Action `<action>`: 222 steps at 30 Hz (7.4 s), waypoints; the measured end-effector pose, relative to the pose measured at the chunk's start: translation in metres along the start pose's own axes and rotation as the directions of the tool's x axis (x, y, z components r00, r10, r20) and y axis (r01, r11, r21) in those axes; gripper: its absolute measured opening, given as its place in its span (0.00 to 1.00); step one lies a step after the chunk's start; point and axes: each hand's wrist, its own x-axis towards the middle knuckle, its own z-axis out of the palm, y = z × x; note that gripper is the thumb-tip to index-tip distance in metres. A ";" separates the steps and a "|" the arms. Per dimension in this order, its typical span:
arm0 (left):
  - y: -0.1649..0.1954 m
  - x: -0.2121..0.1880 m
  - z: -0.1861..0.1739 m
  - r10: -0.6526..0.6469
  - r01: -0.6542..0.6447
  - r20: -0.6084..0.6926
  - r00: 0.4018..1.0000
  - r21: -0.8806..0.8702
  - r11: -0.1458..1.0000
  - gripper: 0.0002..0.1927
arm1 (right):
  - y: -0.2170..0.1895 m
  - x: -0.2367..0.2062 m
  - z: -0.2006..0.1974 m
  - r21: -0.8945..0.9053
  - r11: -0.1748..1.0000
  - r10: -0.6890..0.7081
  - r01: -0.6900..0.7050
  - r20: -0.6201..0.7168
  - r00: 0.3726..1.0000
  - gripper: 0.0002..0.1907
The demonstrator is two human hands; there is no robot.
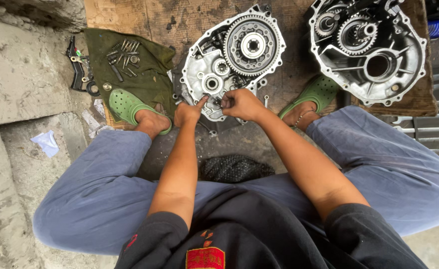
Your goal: The person sits on the floor and uses a wrench to tighten bolts on a disassembled engine casing. They rotate the wrench and adjust their grip to secure fasteners on the engine's internal components.
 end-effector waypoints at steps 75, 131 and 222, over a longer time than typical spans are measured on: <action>-0.015 0.006 0.001 0.083 -0.087 -0.050 0.995 -0.076 0.993 0.49 | 0.075 0.006 0.006 0.191 0.887 0.368 -0.421 0.261 0.893 0.19; -0.020 0.009 0.008 0.076 -0.079 -0.034 0.997 -0.113 0.990 0.50 | 0.104 0.027 0.035 0.364 0.898 0.297 -0.247 -0.089 0.951 0.20; -0.022 -0.003 0.022 0.864 -0.795 -0.009 0.503 0.388 0.466 0.36 | 0.066 -0.012 0.030 0.192 0.890 0.422 -0.414 -0.001 0.907 0.18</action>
